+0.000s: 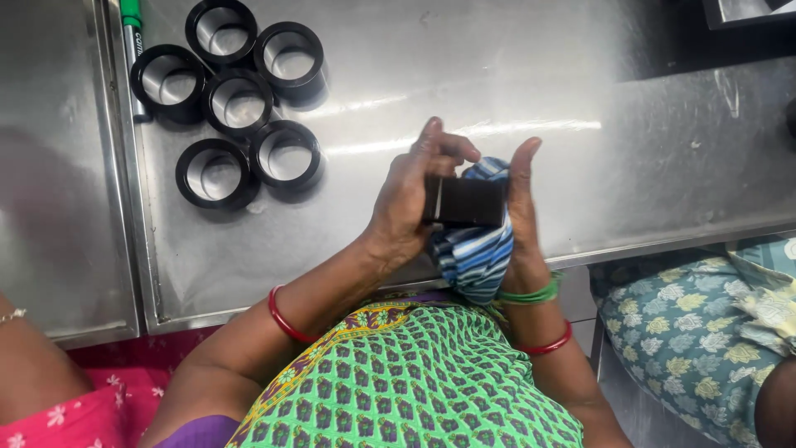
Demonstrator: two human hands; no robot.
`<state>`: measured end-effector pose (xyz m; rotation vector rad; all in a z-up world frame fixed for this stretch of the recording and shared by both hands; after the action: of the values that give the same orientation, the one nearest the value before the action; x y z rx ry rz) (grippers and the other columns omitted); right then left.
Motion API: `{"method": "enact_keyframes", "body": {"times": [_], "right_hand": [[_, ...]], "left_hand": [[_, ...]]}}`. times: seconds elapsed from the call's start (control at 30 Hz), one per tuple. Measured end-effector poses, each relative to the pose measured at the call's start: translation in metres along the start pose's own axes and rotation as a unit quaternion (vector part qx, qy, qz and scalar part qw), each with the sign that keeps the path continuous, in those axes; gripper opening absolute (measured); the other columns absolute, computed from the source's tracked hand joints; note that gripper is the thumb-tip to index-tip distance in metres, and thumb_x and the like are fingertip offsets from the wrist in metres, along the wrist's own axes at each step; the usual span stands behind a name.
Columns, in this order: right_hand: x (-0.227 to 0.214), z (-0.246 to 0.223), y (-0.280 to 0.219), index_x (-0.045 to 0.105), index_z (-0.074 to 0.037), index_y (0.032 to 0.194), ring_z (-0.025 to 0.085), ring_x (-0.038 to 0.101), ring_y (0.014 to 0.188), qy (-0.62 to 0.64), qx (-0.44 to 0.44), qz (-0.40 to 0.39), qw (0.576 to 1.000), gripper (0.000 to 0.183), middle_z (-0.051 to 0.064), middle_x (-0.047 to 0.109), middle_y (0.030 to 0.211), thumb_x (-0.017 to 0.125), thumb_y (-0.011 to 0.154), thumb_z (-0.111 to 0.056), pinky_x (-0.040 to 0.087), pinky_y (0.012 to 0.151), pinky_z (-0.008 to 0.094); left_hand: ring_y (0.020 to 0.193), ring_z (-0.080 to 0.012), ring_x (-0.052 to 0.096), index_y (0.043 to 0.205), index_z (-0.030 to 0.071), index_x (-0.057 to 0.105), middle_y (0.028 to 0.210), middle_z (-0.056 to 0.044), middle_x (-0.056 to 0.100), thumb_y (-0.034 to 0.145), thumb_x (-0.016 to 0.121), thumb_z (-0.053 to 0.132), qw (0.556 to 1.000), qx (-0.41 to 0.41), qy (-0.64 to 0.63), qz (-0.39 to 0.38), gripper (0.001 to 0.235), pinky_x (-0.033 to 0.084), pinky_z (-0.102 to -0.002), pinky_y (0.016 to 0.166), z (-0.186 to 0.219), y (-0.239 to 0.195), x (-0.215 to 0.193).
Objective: Cleaning black metal cylinders with a cloth and marking them with a green pen on an industrial workbench.
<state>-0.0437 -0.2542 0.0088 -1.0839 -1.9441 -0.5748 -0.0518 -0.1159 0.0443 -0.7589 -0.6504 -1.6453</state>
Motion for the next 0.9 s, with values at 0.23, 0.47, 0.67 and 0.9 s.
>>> {"method": "enact_keyframes", "body": {"times": [0.23,0.47,0.67,0.9], "right_hand": [[0.049,0.008,-0.004,0.065,0.001,0.11,0.017,0.071,0.088,-0.168,-0.007,0.234,0.958,0.071,0.01,0.071,0.097,0.044,0.1,-0.065,0.062,0.082,0.031],[0.015,0.007,-0.016,0.067,0.0,0.091,0.007,0.05,0.071,-0.568,-0.185,0.206,0.775,0.047,0.002,0.059,0.078,0.06,0.11,-0.043,0.042,0.06,0.025],[0.021,-0.016,-0.034,0.066,-0.007,0.089,0.004,0.057,0.063,-0.535,-0.21,0.215,0.79,0.029,-0.004,0.064,0.075,0.067,0.101,-0.034,0.045,0.054,0.022],[-0.025,-0.071,-0.052,0.052,-0.008,0.082,0.015,0.065,0.064,-0.355,-0.363,0.256,0.822,0.047,0.003,0.057,0.071,0.063,0.113,-0.043,0.064,0.061,0.034]], "left_hand": [[0.08,-0.022,0.067,0.104,0.009,0.066,0.084,-0.006,0.063,0.095,0.059,0.052,0.936,-0.141,-0.226,0.229,0.045,0.061,-0.043,0.077,-0.047,-0.001,-0.038],[0.101,-0.0169,0.062,0.13,0.014,0.052,0.109,-0.004,0.058,0.091,0.061,0.057,0.98,-0.072,-0.051,0.18,0.059,0.056,-0.042,0.093,-0.038,-0.002,-0.028],[0.097,-0.0253,0.069,0.139,-0.001,0.061,0.111,-0.023,0.067,0.091,0.051,0.077,0.985,-0.134,-0.033,0.106,0.092,0.058,-0.04,0.091,-0.035,-0.006,-0.043],[0.09,-0.0451,0.073,0.149,-0.004,0.048,0.126,-0.034,0.065,0.088,0.035,0.085,0.981,-0.164,-0.084,-0.055,0.109,0.065,-0.05,0.072,0.01,-0.005,-0.029]]}}
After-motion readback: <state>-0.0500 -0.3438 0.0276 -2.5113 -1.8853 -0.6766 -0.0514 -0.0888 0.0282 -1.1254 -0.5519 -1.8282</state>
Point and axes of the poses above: each hand's wrist, its own y-axis towards the middle knuckle, its own x-axis out of the palm, z = x × y, the point moved 3 cm from there along y, towards the middle knuckle
